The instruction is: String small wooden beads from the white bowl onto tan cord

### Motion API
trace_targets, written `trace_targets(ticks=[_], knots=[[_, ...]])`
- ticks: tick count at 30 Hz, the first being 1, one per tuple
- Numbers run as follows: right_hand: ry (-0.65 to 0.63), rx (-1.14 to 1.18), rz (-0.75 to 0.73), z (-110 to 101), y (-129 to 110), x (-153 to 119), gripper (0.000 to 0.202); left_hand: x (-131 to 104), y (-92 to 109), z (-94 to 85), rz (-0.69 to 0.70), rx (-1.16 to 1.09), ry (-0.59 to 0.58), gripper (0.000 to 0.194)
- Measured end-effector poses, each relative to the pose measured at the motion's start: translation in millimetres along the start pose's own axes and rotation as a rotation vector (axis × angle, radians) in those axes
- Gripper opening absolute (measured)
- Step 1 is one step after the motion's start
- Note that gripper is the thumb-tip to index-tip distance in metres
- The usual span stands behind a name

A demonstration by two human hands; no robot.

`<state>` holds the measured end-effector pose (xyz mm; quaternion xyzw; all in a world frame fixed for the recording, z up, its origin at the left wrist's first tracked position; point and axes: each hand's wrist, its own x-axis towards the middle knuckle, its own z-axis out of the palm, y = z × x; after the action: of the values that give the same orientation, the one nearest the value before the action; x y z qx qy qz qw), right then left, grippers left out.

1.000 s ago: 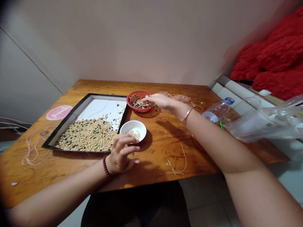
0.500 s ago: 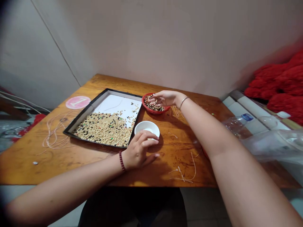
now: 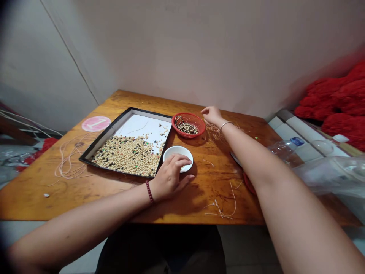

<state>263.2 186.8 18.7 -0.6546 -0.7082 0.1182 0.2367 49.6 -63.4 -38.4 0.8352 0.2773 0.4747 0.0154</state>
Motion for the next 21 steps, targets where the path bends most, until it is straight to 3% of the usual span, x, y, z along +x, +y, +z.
trace_targets(ticks=[3,9,15,21], knots=[[0.018,-0.182,0.022,-15.5,36.5,-3.9,0.027,-0.4,0.1,1.0,0.002,-0.002,-0.025,0.033],[-0.179,-0.333,0.038,-21.7,86.5,-25.8,0.013,0.0,2.0,0.7,-0.002,-0.016,-0.047,0.033],[-0.264,-0.303,-0.061,-13.6,86.2,-43.2,0.025,0.1,3.1,-0.1,0.002,-0.009,-0.055,0.033],[-0.377,-0.258,-0.21,-12.2,69.2,-62.2,0.022,0.5,2.2,-0.5,0.002,-0.012,-0.042,0.035]])
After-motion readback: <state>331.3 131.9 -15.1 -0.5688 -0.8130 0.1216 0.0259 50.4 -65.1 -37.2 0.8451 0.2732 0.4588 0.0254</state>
